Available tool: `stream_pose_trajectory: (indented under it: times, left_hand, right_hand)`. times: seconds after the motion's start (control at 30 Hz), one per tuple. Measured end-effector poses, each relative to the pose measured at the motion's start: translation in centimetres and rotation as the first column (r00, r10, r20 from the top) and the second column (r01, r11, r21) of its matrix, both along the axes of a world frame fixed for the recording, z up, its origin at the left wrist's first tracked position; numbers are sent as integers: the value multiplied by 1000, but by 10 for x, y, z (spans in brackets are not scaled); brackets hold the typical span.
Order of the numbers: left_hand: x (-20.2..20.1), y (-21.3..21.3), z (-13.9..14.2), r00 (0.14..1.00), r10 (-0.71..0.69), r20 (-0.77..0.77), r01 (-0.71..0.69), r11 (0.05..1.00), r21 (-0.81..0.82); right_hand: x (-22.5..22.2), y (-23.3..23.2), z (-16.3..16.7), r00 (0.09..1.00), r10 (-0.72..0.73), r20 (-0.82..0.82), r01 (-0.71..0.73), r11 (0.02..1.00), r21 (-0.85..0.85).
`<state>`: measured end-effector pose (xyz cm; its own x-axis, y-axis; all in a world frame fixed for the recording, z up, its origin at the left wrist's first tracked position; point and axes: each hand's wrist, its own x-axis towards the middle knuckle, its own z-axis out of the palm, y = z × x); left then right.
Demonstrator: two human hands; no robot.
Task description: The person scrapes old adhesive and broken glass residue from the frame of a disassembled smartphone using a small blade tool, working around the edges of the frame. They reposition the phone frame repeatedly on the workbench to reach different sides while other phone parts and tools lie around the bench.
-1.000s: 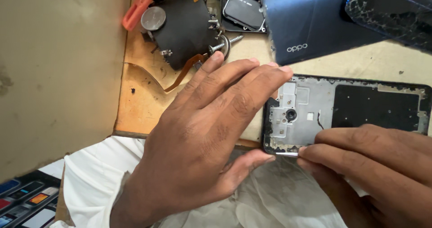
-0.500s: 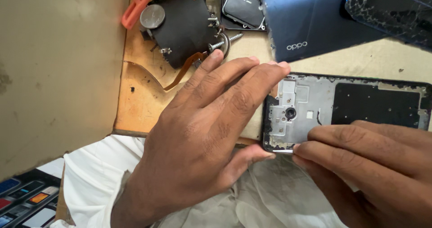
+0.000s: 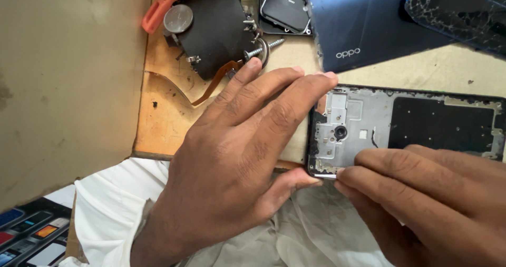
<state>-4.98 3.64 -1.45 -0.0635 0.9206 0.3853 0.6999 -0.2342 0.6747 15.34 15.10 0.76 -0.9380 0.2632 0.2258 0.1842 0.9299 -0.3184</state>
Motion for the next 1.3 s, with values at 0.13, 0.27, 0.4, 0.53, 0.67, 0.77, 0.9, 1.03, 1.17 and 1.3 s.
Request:
stream_pose_trajectory:
  times: [0.13,0.27,0.4,0.53,0.67,0.77,0.9,1.03,1.17,1.3]
  left_hand:
    - [-1,0,0,1000,5,-3,-5,1000,-4]
    - [-1,-1,0,1000,7,-7,-7,1000,-5]
    - [-1,-1,-1,1000,13,-16,-13,1000,-8]
    - [-1,-1,-1,1000,6,1,-6,1000,-20]
    - [-1,-1,-1,1000,6,10,-6,1000,-24]
    - [-2,-2,-1,1000,2,6,-1,1000,-21]
    - [-3,-2,-1,1000,-5,-18,5,1000,-22]
    - [-3,-3,-1,999,-26,-21,25,999,-33]
    - [-3,-3,-2,997,-39,-62,37,999,-28]
    - [-2,-3,-4,995,-22,-102,20,1000,-20]
  right_hand:
    - [0,-10,2,997,-62,34,62,998,10]
    - [3,-15,-1,997,-71,32,70,997,19]
    - [8,-20,-3,992,-101,69,97,994,56]
    - [11,-26,-4,986,-129,109,122,990,69]
    - [11,-32,-6,972,-204,115,199,978,58]
    - [12,-37,-9,958,-269,102,262,962,83]
    - [13,-40,-13,940,-332,79,330,943,45]
    - [14,-45,-13,917,-391,81,393,920,-1]
    - [13,-50,-11,872,-471,132,481,875,-58]
    - [11,-52,-8,871,-481,95,488,870,-70]
